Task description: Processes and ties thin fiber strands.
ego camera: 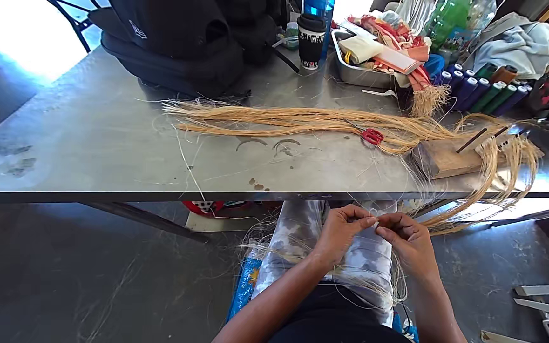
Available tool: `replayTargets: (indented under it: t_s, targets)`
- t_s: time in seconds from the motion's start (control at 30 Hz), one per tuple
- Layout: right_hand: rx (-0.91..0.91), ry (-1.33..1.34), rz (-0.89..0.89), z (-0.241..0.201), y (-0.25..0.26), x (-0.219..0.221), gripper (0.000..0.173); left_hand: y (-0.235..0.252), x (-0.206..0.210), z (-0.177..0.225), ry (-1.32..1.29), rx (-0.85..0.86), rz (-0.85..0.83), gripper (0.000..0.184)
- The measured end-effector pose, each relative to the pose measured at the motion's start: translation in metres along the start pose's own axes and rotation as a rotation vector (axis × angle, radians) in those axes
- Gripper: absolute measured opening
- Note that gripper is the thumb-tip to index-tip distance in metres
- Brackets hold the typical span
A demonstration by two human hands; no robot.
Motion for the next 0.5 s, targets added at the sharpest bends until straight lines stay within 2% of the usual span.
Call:
replayTargets:
  t_s: [0.13,0.23,0.4,0.5]
  targets:
    - [0.075,0.04,-0.019,0.013,-0.001,0.018,0.025,-0.003,-0.002,-0.003,-0.186,-0.095,0.004,0.011]
    - [0.053,0.034,0.014,0.026,0.0,0.031,0.026,-0.009,-0.002,-0.009,-0.246,-0.171,-0.011,0.01]
    - [0.02,0.037,0.019,0.036,0.006,0.036,0.006,-0.012,-0.015,-0.011,-0.25,-0.207,-0.028,0.012]
    - [-0.009,-0.075,-0.07,0.026,0.01,0.029,0.005,-0.015,-0.026,-0.014,-0.18,-0.223,-0.108,0.014]
Point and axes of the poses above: each hand's wrist, its own y-axis towards the middle knuckle, its own x-axis out of the palm, z = x × y, the point moved 9 cm from there along y, towards the middle knuckle, and after that the axes turned 15 degrees about y, right-handed, at the moved point
